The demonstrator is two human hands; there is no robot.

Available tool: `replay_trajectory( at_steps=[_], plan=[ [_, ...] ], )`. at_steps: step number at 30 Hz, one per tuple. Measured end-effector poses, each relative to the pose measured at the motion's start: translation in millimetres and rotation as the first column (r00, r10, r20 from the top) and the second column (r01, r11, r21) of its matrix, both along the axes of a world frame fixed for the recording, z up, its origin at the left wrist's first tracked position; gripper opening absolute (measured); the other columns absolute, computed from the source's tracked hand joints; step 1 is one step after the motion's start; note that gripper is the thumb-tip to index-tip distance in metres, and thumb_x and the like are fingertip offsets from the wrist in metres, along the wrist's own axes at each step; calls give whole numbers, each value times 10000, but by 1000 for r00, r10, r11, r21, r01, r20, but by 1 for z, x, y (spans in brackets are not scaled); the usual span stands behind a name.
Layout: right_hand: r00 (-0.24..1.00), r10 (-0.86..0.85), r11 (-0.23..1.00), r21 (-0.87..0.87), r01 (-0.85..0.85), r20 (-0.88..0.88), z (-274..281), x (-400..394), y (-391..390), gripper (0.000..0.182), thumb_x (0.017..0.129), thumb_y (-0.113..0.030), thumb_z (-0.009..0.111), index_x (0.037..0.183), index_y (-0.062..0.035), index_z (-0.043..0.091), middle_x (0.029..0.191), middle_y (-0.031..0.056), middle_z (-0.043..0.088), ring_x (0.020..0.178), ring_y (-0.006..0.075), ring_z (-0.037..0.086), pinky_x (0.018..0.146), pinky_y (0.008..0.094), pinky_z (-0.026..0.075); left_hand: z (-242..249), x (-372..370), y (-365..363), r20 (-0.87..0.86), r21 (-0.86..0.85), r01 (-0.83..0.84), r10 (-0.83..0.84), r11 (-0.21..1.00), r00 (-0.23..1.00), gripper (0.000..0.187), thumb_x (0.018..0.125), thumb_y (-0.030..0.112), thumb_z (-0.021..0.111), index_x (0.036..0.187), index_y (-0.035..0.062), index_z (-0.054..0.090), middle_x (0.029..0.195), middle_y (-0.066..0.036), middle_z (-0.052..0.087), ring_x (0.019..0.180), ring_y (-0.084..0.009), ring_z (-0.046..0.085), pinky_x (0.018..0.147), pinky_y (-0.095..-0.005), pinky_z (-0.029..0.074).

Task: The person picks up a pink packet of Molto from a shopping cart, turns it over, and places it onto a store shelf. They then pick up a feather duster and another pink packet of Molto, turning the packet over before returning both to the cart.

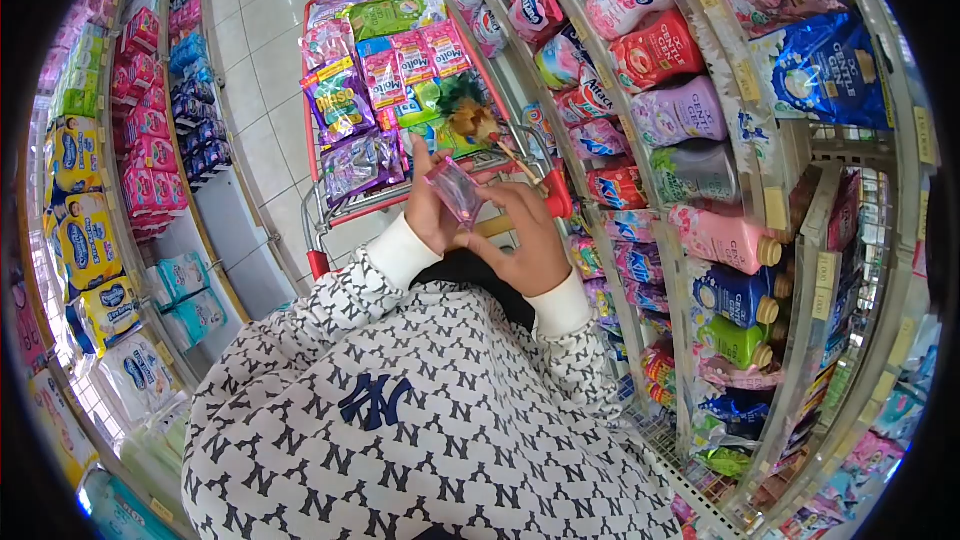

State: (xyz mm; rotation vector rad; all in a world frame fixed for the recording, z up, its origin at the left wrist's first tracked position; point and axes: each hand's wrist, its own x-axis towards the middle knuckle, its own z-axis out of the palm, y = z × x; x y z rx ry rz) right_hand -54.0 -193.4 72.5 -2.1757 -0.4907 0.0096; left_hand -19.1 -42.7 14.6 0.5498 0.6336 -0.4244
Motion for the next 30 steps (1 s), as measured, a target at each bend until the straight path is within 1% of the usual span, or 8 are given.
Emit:
replay_trajectory(
  at_steps=[5, 7, 12, 15, 16, 19, 25, 30],
  plan=[
    [936, -343, 926, 137, 351, -80, 2, -3, -24, 225, 833, -69, 716, 1011, 6, 602, 902, 98, 646, 833, 201, 636, 767, 296, 491, 9, 4, -13, 173, -2, 263, -259, 965, 950, 642, 921, 667, 403, 1170, 79, 472, 1069, -90, 559, 1013, -238, 577, 897, -419, 487],
    [883, -432, 789, 397, 468, -182, 6, -4, -43, 159, 872, -55, 684, 991, 14, 604, 867, 63, 650, 792, 136, 617, 743, 258, 482, 2, 3, -19, 306, 130, 352, -375, 927, 875, 564, 960, 603, 393, 1142, 80, 495, 1098, -95, 570, 1028, -220, 577, 901, -397, 481],
    [853, -436, 609, 604, 514, -286, 44, -18, -79, 122, 916, -76, 654, 998, 8, 621, 862, 17, 657, 770, 75, 596, 713, 222, 477, 34, 13, -35, 546, 184, 516, -523, 837, 654, 230, 953, 150, 584, 1133, 14, 539, 999, -48, 611, 896, -137, 617, 869, -286, 476],
    [758, -545, 466, 622, 630, -359, 50, -29, -91, 132, 913, -97, 663, 993, 1, 627, 826, 2, 645, 734, 57, 588, 655, 218, 477, 44, 23, -51, 623, 504, 468, -681, 726, 386, 221, 943, 110, 600, 1127, 0, 549, 981, -41, 622, 921, -109, 603, 855, -266, 467],
    [743, -596, 515, 565, 644, -304, 39, -34, -100, 132, 913, -114, 665, 982, -6, 633, 802, -8, 634, 692, 46, 579, 601, 219, 471, 59, 22, -59, 650, 488, 476, -669, 732, 361, 215, 931, 77, 614, 1120, -8, 556, 964, -30, 631, 904, -89, 593, 820, -245, 461],
    [719, -607, 388, 663, 641, -340, 34, -52, -109, 129, 905, -123, 675, 958, -12, 641, 778, -18, 628, 670, 45, 574, 588, 216, 463, 76, 30, -81, 692, 549, 472, -692, 690, 206, 174, 925, 66, 626, 1072, -18, 589, 955, -27, 641, 855, -60, 592, 747, -205, 466],
    [670, -678, 208, 795, 569, -302, 43, -87, -118, 319, 967, -153, 582, 1239, 9, 544, 996, 52, 650, 842, 95, 606, 740, 254, 503, 151, 54, -138, 609, 759, 355, -787, 546, -92, 120, 911, 65, 647, 988, -25, 630, 826, 20, 619, 721, -15, 512, 625, -177, 399],
    [608, -646, 129, 719, 683, -462, 6, -116, -114, 319, 972, -256, 581, 1185, -19, 593, 949, 38, 652, 820, 97, 603, 746, 258, 504, 234, 102, -214, 713, 698, 289, -675, 656, -190, 118, 919, 118, 635, 974, 13, 632, 773, 37, 599, 641, -25, 499, 573, -190, 389]
  ],
)
